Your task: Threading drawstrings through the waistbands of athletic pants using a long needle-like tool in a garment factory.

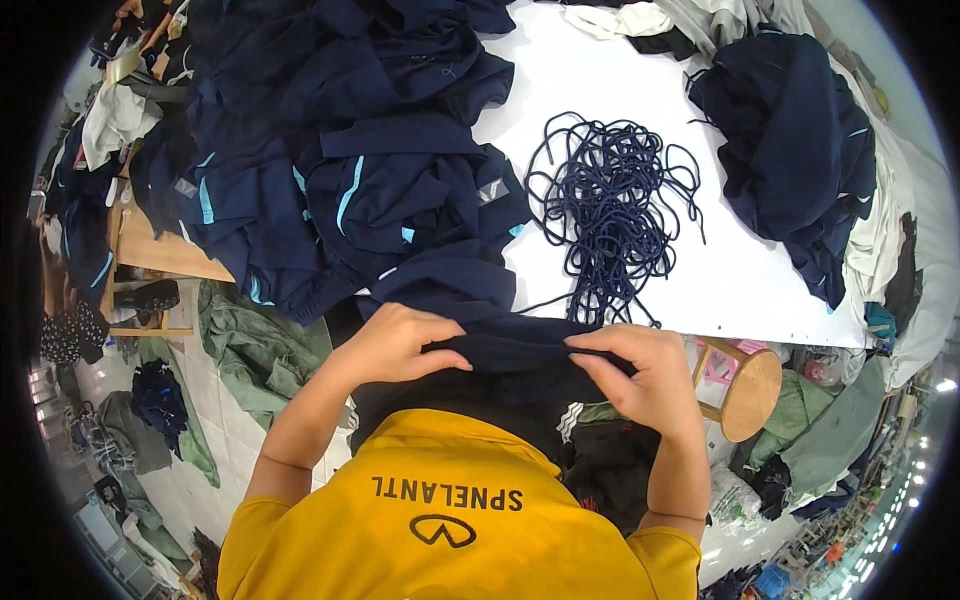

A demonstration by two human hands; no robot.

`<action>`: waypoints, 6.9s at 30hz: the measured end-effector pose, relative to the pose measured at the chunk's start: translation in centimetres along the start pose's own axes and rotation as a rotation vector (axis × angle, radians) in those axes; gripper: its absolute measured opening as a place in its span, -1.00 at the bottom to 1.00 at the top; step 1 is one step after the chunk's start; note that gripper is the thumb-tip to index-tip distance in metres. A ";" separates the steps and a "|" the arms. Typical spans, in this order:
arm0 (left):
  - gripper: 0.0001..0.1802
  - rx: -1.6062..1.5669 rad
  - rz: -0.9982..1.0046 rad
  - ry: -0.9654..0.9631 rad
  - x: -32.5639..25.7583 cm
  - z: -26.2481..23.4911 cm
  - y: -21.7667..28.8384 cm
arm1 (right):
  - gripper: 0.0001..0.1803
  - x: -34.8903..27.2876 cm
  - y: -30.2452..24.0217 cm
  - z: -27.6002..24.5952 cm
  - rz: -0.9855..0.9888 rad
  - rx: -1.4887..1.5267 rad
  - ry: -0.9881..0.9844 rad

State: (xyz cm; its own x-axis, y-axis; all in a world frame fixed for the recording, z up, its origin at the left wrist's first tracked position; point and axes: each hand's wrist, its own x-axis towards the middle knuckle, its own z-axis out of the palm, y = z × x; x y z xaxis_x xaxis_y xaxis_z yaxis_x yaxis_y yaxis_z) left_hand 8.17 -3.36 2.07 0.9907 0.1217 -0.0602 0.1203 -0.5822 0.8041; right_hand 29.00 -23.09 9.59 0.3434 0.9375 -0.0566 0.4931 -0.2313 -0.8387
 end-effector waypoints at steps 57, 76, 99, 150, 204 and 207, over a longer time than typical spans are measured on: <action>-0.66 -0.987 0.031 0.689 -0.8 3.8 1.7 | -0.57 3.0 1.6 10.4 0.037 0.396 -0.236; -0.60 -0.698 -0.080 0.053 -2.7 -2.1 0.6 | -0.77 2.4 4.3 7.1 0.308 0.809 -0.361; -0.59 -0.423 -0.069 0.874 -3.2 -8.5 3.3 | -0.45 2.1 3.2 8.5 -0.444 -0.211 -0.624; -0.85 -0.424 0.056 1.183 -0.3 -7.0 -0.5 | -0.81 1.6 0.2 11.2 0.103 0.455 -0.337; -0.47 -1.179 0.089 0.779 0.7 -1.3 3.3 | -0.79 4.5 -1.5 13.0 -0.059 0.623 0.209; -0.61 -0.977 0.010 0.638 -0.2 -4.1 3.0 | -0.82 4.5 -2.0 12.6 -0.050 0.541 0.120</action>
State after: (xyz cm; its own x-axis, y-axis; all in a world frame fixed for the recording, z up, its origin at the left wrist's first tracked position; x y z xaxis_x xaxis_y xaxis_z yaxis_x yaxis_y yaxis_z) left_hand 8.05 -1.82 6.95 0.7464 0.6647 0.0332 -0.2619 0.2475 0.9328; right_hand 19.44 -15.16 4.18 0.4341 0.9005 0.0259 0.0411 0.0089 -0.9991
